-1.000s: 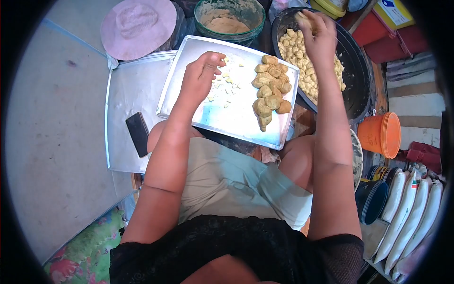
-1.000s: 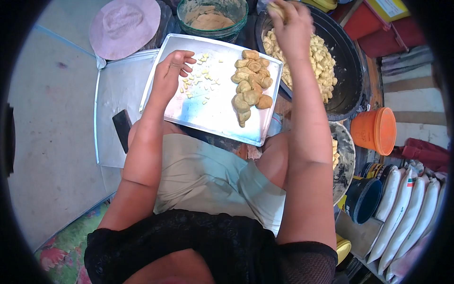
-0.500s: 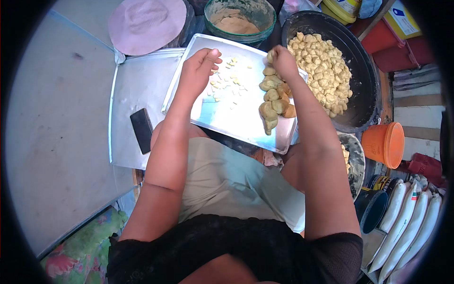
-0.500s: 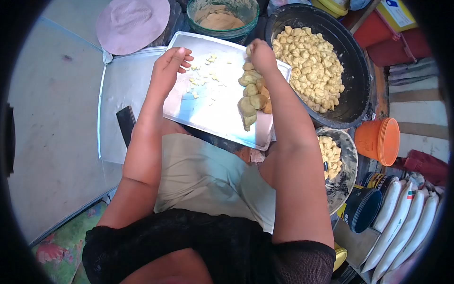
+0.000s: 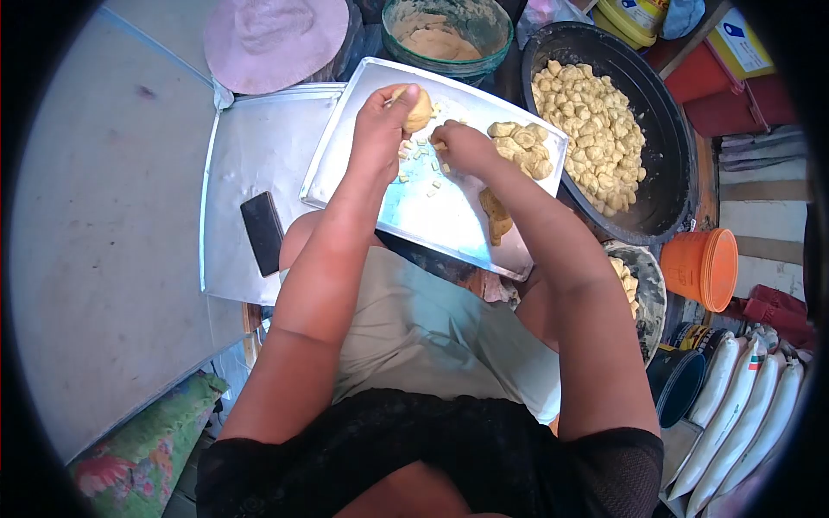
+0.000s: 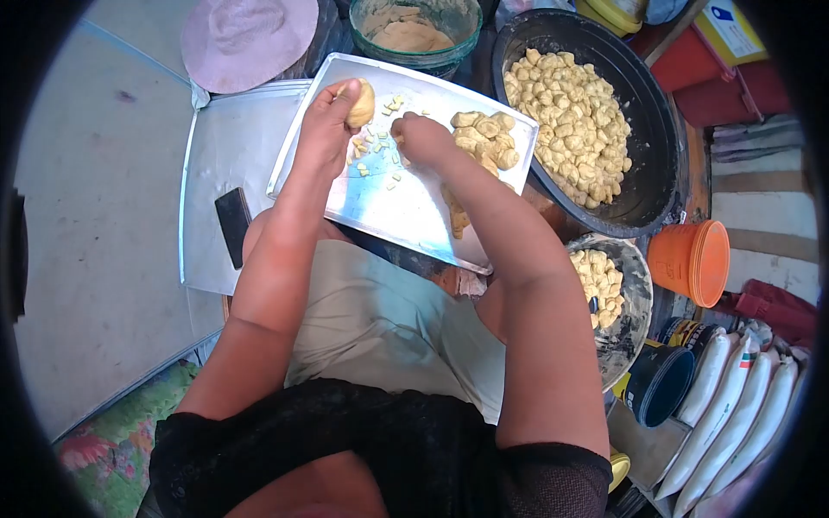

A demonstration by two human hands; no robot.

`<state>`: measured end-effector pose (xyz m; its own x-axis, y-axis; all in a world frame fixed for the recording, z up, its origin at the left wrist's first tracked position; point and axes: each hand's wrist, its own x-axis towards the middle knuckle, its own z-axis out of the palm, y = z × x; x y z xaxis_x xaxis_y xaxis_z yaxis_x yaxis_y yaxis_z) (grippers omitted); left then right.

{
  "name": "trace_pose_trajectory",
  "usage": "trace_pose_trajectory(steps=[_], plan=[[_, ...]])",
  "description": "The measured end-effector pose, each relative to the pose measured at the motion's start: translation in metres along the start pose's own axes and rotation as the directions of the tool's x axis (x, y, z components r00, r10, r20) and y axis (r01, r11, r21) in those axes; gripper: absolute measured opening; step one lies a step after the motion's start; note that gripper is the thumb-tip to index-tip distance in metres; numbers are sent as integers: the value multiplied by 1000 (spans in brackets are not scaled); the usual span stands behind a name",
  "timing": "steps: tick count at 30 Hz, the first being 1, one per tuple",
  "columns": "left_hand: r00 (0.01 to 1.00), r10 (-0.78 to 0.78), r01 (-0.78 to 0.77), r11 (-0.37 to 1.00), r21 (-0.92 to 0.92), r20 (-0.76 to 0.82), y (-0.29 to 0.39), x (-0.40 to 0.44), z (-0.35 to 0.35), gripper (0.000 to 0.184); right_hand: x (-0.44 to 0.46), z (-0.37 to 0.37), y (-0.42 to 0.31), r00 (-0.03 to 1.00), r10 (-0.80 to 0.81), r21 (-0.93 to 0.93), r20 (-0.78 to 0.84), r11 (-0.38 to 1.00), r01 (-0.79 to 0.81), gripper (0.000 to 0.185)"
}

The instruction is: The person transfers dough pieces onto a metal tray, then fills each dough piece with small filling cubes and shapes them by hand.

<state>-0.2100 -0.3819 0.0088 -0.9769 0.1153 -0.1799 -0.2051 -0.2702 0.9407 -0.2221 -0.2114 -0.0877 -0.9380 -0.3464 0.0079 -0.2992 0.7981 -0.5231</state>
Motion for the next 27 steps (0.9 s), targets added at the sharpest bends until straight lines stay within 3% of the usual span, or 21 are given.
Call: trace_pose_trajectory(steps=[2,3,4,7,10,14,18,22,23,27], plan=[[999,-21,20,998,-60,-31,2,0,-3,33,-2,4,-1,997,68,16,-21,998,-68,21],[998,-32,28,996,-90,-47,5,-1,-3,30,-2,-1,-5,992,118,89,-48,990,-113,21],[996,-80,73,984,-165,-35,9,-2,-5,27,0,-4,-3,985,171,274,-22,948,-159,20],[983,-183,179,936,-304,16,13,-4,-10,25,6,-22,2,966,240,724,92,650,-231,19],[983,-169,184,943,-277,79,9,-4,-12,31,6,-53,-8,980,189,859,66,488,-153,21],[981,-69,110,968,-227,180,10,-5,-4,37,-2,-89,-37,980,187,929,-62,370,-12,22],[966,-21,98,953,-286,259,9,-6,2,40,-7,-94,-63,942,101,861,-318,448,243,24],[965,26,48,960,-276,260,9,-11,4,41,-12,-96,-65,950,-14,635,-312,741,219,26],[967,35,43,953,-300,252,7,-11,3,41,-11,-96,-63,952,-49,674,-303,695,250,24],[962,79,17,939,-345,262,10,-11,3,41,-12,-98,-62,961,104,840,-255,517,167,20]])
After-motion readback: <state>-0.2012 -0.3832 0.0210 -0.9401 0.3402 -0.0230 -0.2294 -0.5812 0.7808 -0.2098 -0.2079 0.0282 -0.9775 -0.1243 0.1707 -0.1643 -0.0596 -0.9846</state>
